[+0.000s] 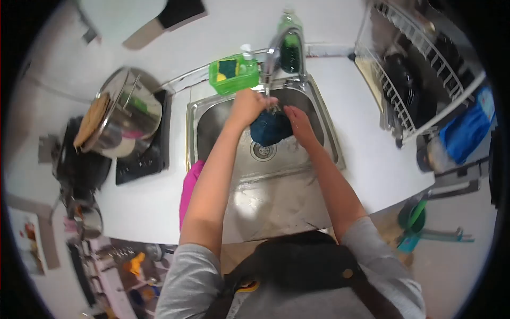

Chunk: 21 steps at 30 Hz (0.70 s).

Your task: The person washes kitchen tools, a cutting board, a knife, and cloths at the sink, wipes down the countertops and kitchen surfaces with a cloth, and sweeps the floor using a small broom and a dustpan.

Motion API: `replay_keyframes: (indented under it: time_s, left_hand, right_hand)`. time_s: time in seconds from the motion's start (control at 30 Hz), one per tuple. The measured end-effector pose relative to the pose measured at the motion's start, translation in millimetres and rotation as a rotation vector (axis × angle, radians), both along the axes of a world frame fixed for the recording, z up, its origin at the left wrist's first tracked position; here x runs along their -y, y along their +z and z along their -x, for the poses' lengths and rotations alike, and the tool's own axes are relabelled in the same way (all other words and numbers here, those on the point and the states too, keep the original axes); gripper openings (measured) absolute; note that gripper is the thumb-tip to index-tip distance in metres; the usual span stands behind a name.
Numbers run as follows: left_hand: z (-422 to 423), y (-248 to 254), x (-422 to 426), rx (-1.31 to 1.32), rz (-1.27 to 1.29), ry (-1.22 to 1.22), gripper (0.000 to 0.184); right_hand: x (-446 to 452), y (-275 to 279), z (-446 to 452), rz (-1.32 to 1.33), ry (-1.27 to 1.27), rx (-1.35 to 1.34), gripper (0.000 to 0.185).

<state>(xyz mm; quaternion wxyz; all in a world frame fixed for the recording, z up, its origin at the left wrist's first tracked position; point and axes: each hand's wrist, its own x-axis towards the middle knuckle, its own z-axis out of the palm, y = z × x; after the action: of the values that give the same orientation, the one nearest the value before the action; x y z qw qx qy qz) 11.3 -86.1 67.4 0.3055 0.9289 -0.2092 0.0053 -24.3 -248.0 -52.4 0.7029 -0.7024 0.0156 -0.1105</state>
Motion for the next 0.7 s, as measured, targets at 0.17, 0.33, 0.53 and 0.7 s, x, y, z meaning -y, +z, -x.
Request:
replay_keyframes:
  time_s: [0.17, 0.33, 0.53, 0.7]
  left_hand:
    - [5, -43, -14, -0.154, 0.015, -0.055, 0.054]
    - [21, -92, 60, -0.302, 0.823, 0.287, 0.047]
    - [10, -115, 77, 0.359, 0.196, 0.263, 0.044]
    - [-3, -124, 63, -0.145, 0.203, 0.334, 0.041]
  right_hand:
    - [-32, -4, -8, -1.012, -0.157, -0.244, 0.027]
    - [-80, -79, -33, -1.555, 0.136, -0.333, 0.022]
    - [-65, -61, -30, -1.291, -0.138, -0.625, 0.024]
    - [-53, -36, -21, -0.639, -0.26, -0.755, 0.035]
